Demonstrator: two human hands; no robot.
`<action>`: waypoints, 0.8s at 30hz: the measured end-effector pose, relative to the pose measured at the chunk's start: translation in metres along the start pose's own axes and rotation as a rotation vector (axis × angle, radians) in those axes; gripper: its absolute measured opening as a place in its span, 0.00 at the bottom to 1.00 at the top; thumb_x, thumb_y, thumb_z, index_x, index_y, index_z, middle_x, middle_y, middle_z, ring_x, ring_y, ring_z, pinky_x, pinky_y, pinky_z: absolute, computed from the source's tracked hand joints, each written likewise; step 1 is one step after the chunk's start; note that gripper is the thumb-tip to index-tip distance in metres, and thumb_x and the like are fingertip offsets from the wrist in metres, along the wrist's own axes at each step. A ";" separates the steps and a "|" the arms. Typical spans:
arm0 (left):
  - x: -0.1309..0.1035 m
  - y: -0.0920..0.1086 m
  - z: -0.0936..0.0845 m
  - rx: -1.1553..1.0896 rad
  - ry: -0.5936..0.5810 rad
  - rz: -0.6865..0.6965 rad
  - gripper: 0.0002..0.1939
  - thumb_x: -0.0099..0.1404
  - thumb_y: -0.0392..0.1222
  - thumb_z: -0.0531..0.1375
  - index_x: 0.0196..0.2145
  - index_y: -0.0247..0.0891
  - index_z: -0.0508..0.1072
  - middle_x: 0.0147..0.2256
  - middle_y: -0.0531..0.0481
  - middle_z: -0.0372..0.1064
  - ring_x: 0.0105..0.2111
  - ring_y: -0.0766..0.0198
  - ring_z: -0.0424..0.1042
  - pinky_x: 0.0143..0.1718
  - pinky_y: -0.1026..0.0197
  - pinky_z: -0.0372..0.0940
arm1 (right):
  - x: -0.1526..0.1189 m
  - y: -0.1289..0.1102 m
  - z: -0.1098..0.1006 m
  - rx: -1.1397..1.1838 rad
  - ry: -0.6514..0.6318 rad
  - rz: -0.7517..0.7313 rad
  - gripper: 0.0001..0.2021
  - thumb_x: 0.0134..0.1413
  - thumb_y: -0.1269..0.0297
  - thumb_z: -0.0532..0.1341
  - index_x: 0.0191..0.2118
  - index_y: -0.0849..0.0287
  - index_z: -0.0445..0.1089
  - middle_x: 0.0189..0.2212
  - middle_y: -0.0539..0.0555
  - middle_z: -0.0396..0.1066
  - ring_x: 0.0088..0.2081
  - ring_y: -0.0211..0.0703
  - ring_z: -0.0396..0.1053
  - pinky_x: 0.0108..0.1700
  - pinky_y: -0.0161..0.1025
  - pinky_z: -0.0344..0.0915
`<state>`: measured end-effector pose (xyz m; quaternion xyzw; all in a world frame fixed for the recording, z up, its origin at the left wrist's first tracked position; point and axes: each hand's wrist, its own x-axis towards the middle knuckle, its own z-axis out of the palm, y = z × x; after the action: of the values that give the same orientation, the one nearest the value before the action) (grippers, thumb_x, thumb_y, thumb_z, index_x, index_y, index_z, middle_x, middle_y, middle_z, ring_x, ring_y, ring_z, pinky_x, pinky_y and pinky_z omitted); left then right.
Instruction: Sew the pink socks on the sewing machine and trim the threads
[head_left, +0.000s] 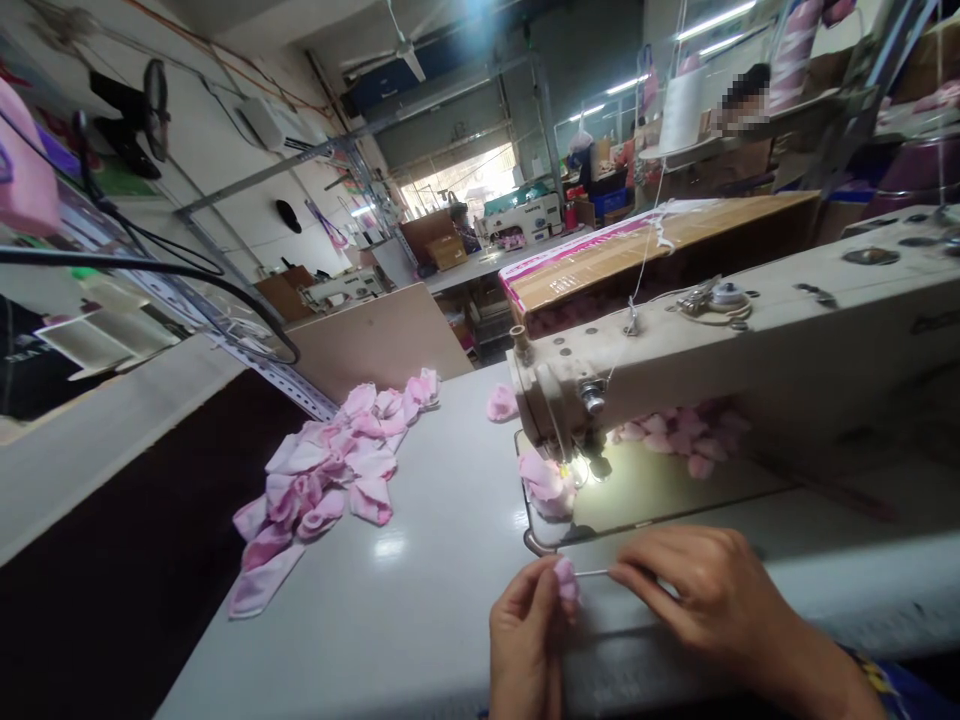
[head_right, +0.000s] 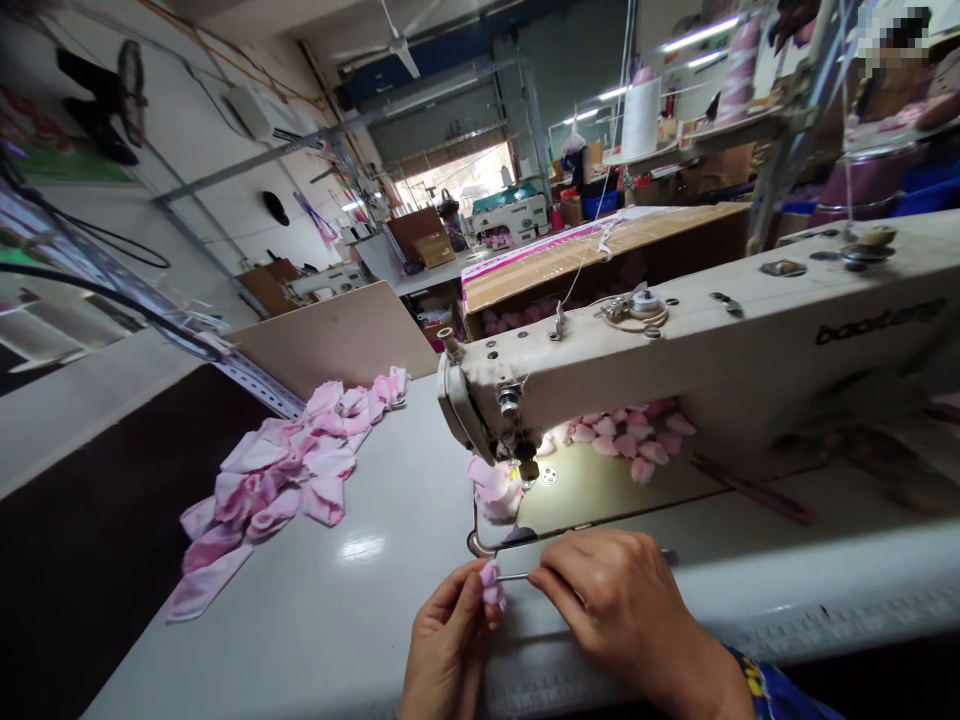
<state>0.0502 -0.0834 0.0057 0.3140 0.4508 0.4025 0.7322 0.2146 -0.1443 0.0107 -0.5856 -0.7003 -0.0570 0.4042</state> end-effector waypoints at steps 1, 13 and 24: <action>0.000 0.001 0.001 0.002 -0.001 -0.001 0.21 0.37 0.48 0.76 0.27 0.32 0.80 0.22 0.51 0.69 0.21 0.73 0.62 0.24 0.72 0.61 | 0.000 0.001 -0.001 0.003 0.011 0.000 0.17 0.66 0.63 0.50 0.26 0.56 0.67 0.20 0.48 0.69 0.22 0.37 0.66 0.27 0.37 0.51; 0.001 -0.008 -0.008 0.191 -0.104 0.086 0.19 0.43 0.53 0.73 0.27 0.35 0.80 0.22 0.50 0.71 0.23 0.70 0.65 0.26 0.70 0.63 | -0.004 -0.003 0.007 -0.027 -0.036 -0.005 0.18 0.67 0.62 0.49 0.25 0.56 0.66 0.20 0.47 0.67 0.22 0.38 0.64 0.27 0.38 0.48; 0.004 -0.004 -0.007 0.575 -0.091 0.282 0.19 0.45 0.57 0.69 0.25 0.38 0.81 0.26 0.46 0.76 0.29 0.58 0.73 0.35 0.61 0.70 | -0.006 -0.002 0.006 -0.059 -0.029 -0.040 0.18 0.67 0.64 0.49 0.25 0.56 0.65 0.19 0.48 0.66 0.22 0.38 0.62 0.28 0.38 0.46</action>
<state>0.0461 -0.0813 -0.0018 0.5851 0.4647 0.3416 0.5701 0.2100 -0.1463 0.0030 -0.5838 -0.7158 -0.0772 0.3753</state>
